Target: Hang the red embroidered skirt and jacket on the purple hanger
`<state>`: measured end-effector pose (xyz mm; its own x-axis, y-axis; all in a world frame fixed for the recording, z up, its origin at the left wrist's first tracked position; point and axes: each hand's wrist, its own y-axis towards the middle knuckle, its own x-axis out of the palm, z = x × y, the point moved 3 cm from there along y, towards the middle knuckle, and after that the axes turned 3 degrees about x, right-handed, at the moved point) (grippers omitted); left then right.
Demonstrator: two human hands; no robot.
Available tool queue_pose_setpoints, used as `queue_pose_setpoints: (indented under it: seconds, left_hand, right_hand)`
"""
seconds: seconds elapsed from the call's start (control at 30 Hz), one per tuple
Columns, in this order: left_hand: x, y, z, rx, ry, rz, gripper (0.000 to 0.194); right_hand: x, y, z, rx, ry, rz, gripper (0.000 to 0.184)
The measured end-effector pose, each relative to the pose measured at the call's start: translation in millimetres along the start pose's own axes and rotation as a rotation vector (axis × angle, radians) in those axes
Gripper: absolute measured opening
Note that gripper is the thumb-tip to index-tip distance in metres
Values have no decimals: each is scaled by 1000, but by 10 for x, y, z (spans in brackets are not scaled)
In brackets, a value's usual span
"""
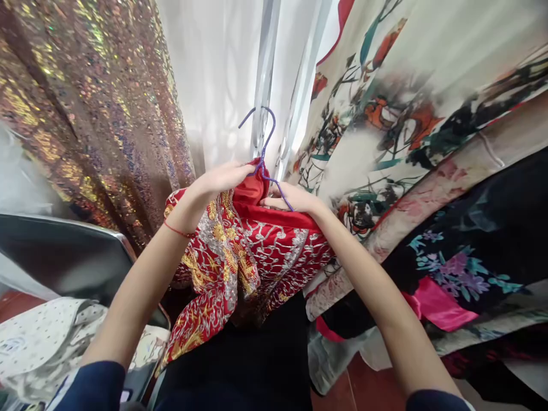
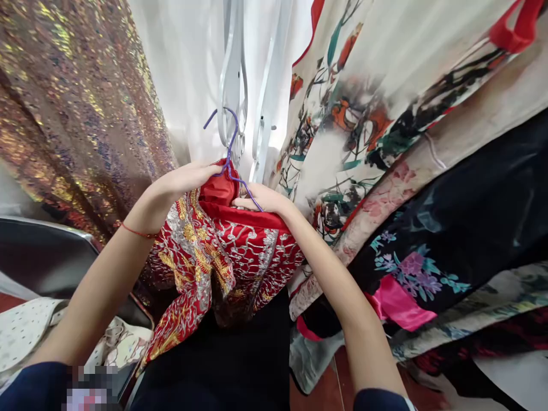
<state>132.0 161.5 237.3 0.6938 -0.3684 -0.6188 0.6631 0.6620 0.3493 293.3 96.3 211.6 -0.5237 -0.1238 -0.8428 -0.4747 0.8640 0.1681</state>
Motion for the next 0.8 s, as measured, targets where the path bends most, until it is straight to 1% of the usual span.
queue_pose_setpoints:
  seconds: [0.07,0.1,0.13,0.17,0.2,0.23,0.27,0.3,0.33,0.37,0.4,0.47,0.5,0.53,0.57,0.6,0.67,0.73,0.8]
  left_hand:
    - [10,-63,-8,45,4,37,35]
    - [-1,-148,-3,89,15,97,33]
    - [-17,-278,4,142,33,196,30]
    - [-29,-455,13,201,58,337,26]
    - [-25,-676,14,242,81,505,21]
    - [14,-927,3,252,104,662,18]
    - [90,-1195,-20,236,112,815,15]
    - [213,-1455,-59,182,89,923,14]
    - [382,-1684,-109,117,19,964,13]
    - [592,-1871,-170,30,-84,943,12]
    - [835,-2008,-226,-39,-202,862,13]
    - [1352,-2139,-319,-153,-366,607,16]
    - [1572,-2157,-362,-193,-384,534,16]
    - [1740,-2152,-407,-204,-349,527,19]
    - [1862,-2130,-462,-210,-281,544,25]
    - [1936,-2105,-533,-222,-194,590,26]
    - [1973,-2072,-710,-253,1,699,27]
    - [1919,-2080,-909,-276,188,796,36]
    - [1822,-2110,-1110,-282,359,898,54]
  right_hand:
    - [-4,-39,35,29,-34,32,27]
    - [-8,-76,58,57,-45,47,25]
    - [-10,-123,82,87,-61,56,22]
    - [-13,-179,105,122,-79,72,19]
    - [-16,-241,124,161,-98,102,17]
    - [-17,-306,135,200,-120,145,16]
    - [-9,-370,133,236,-141,189,18]
    - [10,-431,118,270,-161,228,20]
    - [39,-485,91,305,-184,271,23]
    - [80,-532,52,345,-210,312,25]
    - [129,-570,6,392,-243,356,27]
    - [238,-621,-99,486,-317,469,27]
    - [291,-635,-152,518,-351,540,27]
    - [340,-640,-200,530,-375,606,27]
    - [383,-637,-241,524,-387,659,27]
    - [419,-627,-269,511,-382,687,26]
    - [464,-593,-286,499,-338,670,23]
    - [474,-557,-269,509,-289,615,19]
    - [457,-534,-243,511,-268,592,17]
